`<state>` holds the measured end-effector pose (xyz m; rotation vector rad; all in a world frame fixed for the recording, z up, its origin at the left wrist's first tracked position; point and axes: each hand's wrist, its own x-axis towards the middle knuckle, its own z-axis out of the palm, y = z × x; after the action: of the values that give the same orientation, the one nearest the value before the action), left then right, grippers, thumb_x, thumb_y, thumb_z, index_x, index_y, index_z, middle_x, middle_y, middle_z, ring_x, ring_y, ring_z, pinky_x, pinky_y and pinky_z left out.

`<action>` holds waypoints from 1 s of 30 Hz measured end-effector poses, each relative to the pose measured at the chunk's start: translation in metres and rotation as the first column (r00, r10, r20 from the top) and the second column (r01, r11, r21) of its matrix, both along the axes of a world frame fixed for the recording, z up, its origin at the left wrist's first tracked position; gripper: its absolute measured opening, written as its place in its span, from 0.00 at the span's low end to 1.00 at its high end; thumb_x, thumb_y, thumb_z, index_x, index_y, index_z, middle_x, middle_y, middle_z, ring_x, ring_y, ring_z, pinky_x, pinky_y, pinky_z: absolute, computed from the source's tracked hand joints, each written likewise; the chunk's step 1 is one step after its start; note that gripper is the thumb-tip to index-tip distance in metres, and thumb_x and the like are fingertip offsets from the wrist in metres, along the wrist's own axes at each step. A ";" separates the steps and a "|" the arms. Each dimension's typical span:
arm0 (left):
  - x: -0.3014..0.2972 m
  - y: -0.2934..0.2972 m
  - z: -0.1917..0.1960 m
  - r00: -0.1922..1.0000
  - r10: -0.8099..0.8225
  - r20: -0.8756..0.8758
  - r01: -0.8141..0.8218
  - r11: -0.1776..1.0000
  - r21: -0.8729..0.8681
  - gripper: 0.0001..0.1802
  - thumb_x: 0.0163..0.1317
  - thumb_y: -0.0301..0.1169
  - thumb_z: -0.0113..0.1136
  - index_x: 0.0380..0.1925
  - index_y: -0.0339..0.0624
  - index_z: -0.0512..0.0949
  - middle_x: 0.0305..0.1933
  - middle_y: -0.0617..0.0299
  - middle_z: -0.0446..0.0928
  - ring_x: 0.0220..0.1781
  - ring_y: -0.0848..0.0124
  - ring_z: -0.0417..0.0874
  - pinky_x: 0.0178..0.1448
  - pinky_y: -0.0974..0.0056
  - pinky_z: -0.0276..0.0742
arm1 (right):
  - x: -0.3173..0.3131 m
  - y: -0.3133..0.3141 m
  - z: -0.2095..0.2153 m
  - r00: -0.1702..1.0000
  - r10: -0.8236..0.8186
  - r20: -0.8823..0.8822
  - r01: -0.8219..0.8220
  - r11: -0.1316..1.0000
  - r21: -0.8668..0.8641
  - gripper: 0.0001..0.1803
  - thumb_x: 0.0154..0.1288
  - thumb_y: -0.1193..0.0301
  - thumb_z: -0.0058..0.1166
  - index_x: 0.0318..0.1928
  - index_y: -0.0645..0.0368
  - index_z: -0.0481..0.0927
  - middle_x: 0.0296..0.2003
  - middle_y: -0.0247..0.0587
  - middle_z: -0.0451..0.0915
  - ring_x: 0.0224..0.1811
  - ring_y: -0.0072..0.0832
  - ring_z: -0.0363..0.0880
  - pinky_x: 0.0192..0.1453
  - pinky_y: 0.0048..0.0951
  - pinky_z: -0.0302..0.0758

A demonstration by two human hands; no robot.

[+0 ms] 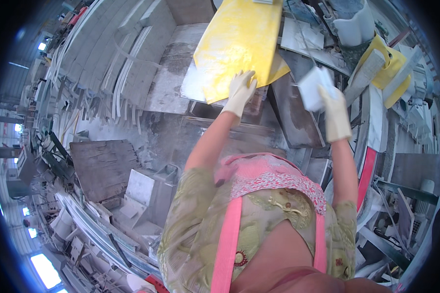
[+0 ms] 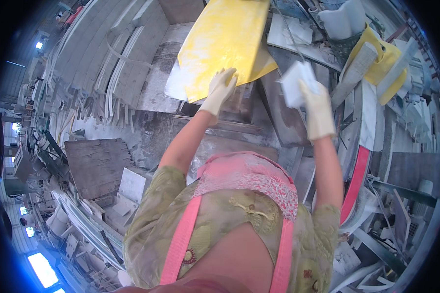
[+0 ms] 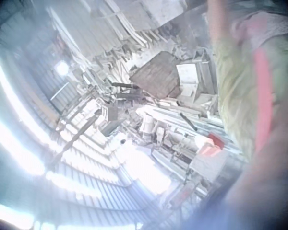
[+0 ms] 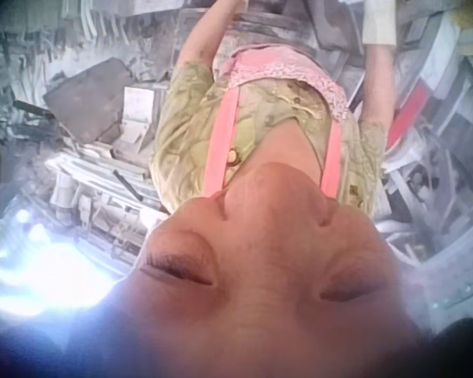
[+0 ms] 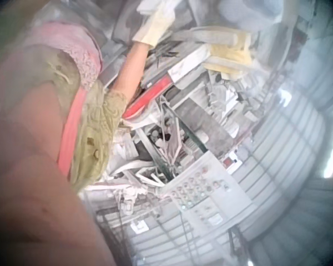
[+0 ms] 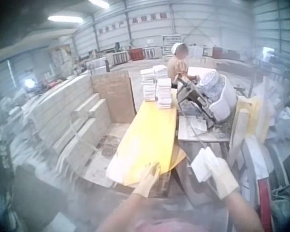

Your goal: The person picks up white rectangular tiles from a pile and places them onto a yellow conveyor belt, stacking them in neat piles. The person wears gloves and repeatedly transfers tiles from the floor to the belt, forming multiple stacks.

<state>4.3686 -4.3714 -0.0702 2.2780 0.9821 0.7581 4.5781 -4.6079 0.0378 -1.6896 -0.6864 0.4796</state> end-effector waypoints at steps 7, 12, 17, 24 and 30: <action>-0.081 -0.007 0.068 0.959 0.102 0.265 0.035 0.884 -0.467 0.33 0.74 0.48 0.56 0.69 0.35 0.72 0.67 0.43 0.78 0.69 0.51 0.79 0.73 0.56 0.71 | -0.124 0.174 -0.029 0.942 0.284 -0.181 -0.241 0.944 0.225 0.19 0.69 0.58 0.64 0.49 0.62 0.84 0.41 0.42 0.88 0.41 0.30 0.87 0.47 0.31 0.80; -0.066 0.033 0.084 0.992 0.108 -0.064 -0.125 0.797 -0.591 0.50 0.68 0.62 0.58 0.72 0.27 0.64 0.67 0.38 0.76 0.68 0.48 0.79 0.68 0.56 0.74 | -0.163 0.196 -0.044 0.862 0.491 0.130 -0.344 0.753 -0.562 0.35 0.70 0.52 0.57 0.73 0.51 0.66 0.57 0.54 0.83 0.57 0.50 0.83 0.61 0.44 0.78; -0.043 0.038 0.044 0.928 0.328 -0.179 -0.372 0.849 -0.376 0.45 0.63 0.55 0.62 0.64 0.21 0.70 0.58 0.37 0.81 0.59 0.50 0.84 0.60 0.55 0.79 | -0.172 0.163 -0.052 0.685 0.597 -0.418 -0.537 0.801 0.264 0.32 0.79 0.56 0.48 0.79 0.47 0.61 0.71 0.43 0.72 0.70 0.34 0.73 0.70 0.39 0.75; -0.040 0.065 0.032 0.964 0.251 -0.089 -0.266 0.898 -0.350 0.33 0.68 0.48 0.58 0.54 0.22 0.77 0.49 0.34 0.84 0.50 0.44 0.88 0.56 0.48 0.81 | -0.058 0.038 -0.068 0.794 0.237 0.560 -0.254 0.966 -0.049 0.26 0.67 0.57 0.60 0.61 0.57 0.80 0.56 0.48 0.83 0.57 0.48 0.78 0.64 0.45 0.74; -0.013 0.038 0.072 0.883 0.288 -0.371 -0.385 0.897 -0.219 0.31 0.69 0.45 0.55 0.57 0.23 0.74 0.54 0.33 0.82 0.55 0.43 0.86 0.61 0.48 0.79 | 0.065 -0.187 -0.069 0.773 -0.288 0.565 0.469 0.859 -0.204 0.21 0.67 0.65 0.54 0.59 0.57 0.82 0.55 0.56 0.83 0.59 0.53 0.78 0.65 0.46 0.74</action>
<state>4.3555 -4.3337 0.0023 2.0333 1.5719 0.3329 4.6436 -4.7951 -0.0312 -2.2581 -0.6299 -0.1879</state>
